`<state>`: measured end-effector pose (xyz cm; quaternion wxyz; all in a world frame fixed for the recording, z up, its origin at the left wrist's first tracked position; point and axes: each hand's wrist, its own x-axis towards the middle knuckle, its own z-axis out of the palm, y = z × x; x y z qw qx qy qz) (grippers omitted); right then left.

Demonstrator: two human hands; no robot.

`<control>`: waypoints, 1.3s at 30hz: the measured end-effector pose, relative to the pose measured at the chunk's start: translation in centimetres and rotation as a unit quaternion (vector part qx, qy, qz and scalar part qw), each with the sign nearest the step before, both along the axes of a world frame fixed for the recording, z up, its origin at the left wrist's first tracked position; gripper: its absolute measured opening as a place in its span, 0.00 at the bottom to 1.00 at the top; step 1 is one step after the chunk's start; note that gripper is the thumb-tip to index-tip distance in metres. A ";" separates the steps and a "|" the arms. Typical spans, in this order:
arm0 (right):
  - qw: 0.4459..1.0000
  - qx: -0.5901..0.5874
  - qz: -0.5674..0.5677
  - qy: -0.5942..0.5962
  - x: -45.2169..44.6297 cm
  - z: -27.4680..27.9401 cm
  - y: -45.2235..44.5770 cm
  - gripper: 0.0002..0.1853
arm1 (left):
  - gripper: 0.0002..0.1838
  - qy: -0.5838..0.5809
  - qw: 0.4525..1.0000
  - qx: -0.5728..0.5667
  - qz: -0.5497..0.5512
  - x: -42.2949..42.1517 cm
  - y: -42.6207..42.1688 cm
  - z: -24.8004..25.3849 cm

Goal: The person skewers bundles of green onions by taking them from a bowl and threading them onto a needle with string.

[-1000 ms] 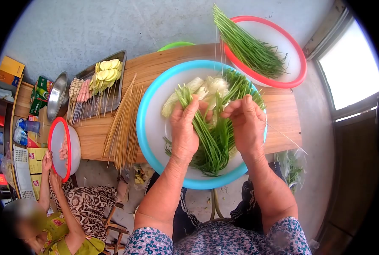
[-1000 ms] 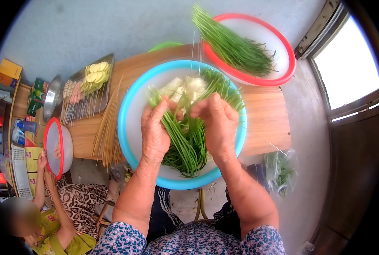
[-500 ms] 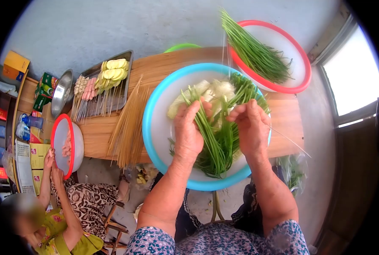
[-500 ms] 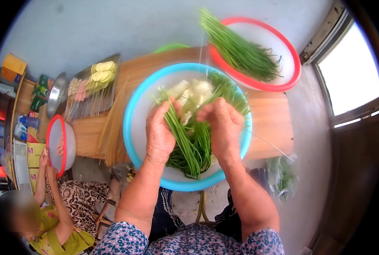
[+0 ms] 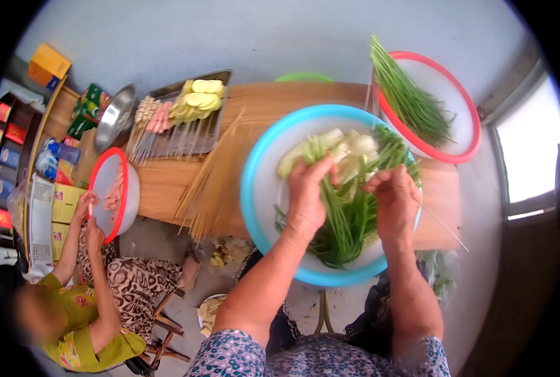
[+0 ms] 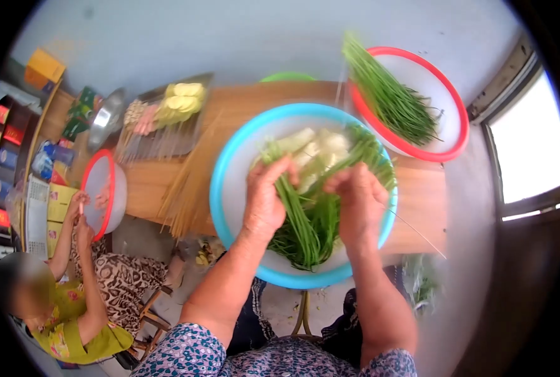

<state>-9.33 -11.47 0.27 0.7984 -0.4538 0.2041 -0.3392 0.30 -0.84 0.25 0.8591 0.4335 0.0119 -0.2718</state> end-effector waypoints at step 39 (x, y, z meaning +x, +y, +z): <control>0.992 -0.093 0.016 0.080 -0.2 1.2 0.8 0.20 | 0.05 -0.142 0.984 0.095 0.058 -0.9 -0.2 -0.5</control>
